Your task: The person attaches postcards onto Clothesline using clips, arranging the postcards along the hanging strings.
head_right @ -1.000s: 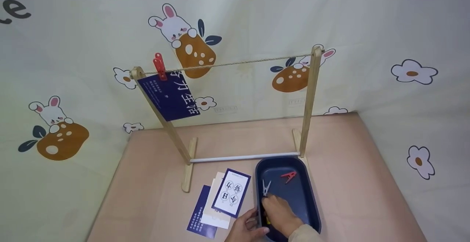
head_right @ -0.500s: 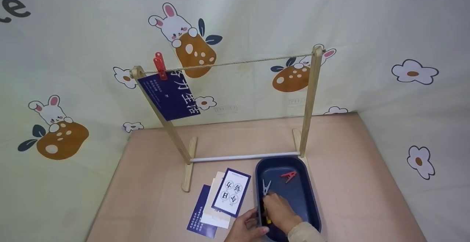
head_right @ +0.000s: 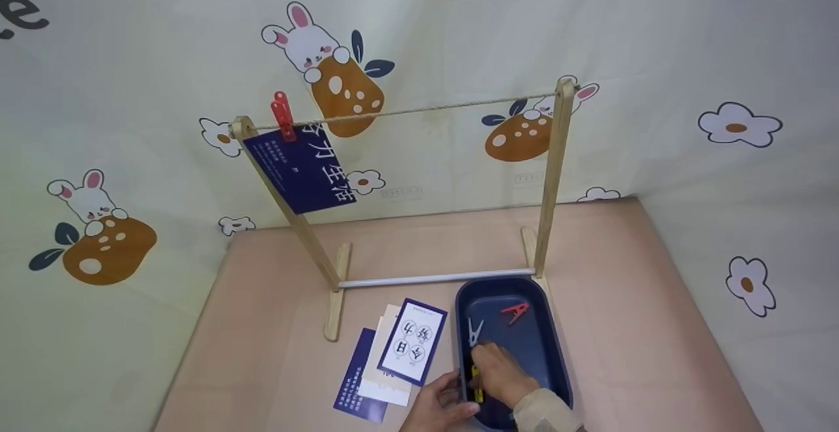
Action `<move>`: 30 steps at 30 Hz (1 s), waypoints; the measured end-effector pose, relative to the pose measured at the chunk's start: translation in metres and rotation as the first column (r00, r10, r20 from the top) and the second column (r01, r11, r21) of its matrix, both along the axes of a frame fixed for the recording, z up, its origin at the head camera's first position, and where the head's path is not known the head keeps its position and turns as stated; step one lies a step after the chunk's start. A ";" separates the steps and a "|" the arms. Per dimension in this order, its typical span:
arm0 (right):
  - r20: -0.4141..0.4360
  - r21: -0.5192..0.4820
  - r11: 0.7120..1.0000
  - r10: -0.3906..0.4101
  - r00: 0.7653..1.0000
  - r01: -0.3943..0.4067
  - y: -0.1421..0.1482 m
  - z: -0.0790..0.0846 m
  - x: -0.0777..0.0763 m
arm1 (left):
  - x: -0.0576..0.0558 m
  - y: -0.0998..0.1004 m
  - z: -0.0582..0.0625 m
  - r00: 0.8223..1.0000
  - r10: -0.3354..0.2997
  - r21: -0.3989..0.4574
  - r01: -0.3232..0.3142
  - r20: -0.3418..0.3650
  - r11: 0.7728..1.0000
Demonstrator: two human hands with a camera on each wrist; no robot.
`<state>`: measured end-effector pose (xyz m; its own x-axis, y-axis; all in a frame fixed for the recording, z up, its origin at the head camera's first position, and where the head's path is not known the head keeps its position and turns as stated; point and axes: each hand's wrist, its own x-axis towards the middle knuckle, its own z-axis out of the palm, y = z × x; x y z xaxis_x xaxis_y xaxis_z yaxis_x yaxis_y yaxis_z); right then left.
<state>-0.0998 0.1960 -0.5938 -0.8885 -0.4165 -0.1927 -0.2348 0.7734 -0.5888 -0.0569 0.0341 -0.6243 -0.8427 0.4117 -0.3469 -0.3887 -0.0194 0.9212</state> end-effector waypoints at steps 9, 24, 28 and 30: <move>0.090 0.054 0.999 -0.010 0.996 0.006 -0.001 0.003 0.002 | 0.001 -0.001 -0.003 1.000 0.012 0.037 -0.011 -0.009 0.999; 0.083 0.039 0.998 -0.051 0.995 0.048 -0.003 0.010 0.000 | 0.002 0.000 -0.002 1.000 0.010 -0.026 -0.010 0.010 1.000; 0.026 0.033 0.999 -0.033 0.999 0.032 -0.002 0.011 -0.003 | 0.002 -0.001 -0.003 1.000 0.012 -0.016 -0.011 0.016 1.000; -0.004 0.041 0.999 -0.010 1.000 0.011 -0.002 0.012 -0.004 | 0.001 -0.003 -0.003 1.000 0.020 -0.013 -0.020 0.014 1.000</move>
<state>-0.1041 0.1940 -0.5822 -0.8935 -0.3989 -0.2063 -0.2286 0.7992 -0.5559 -0.0557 0.0314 -0.6272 -0.8458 0.3902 -0.3638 -0.4010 -0.0153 0.9160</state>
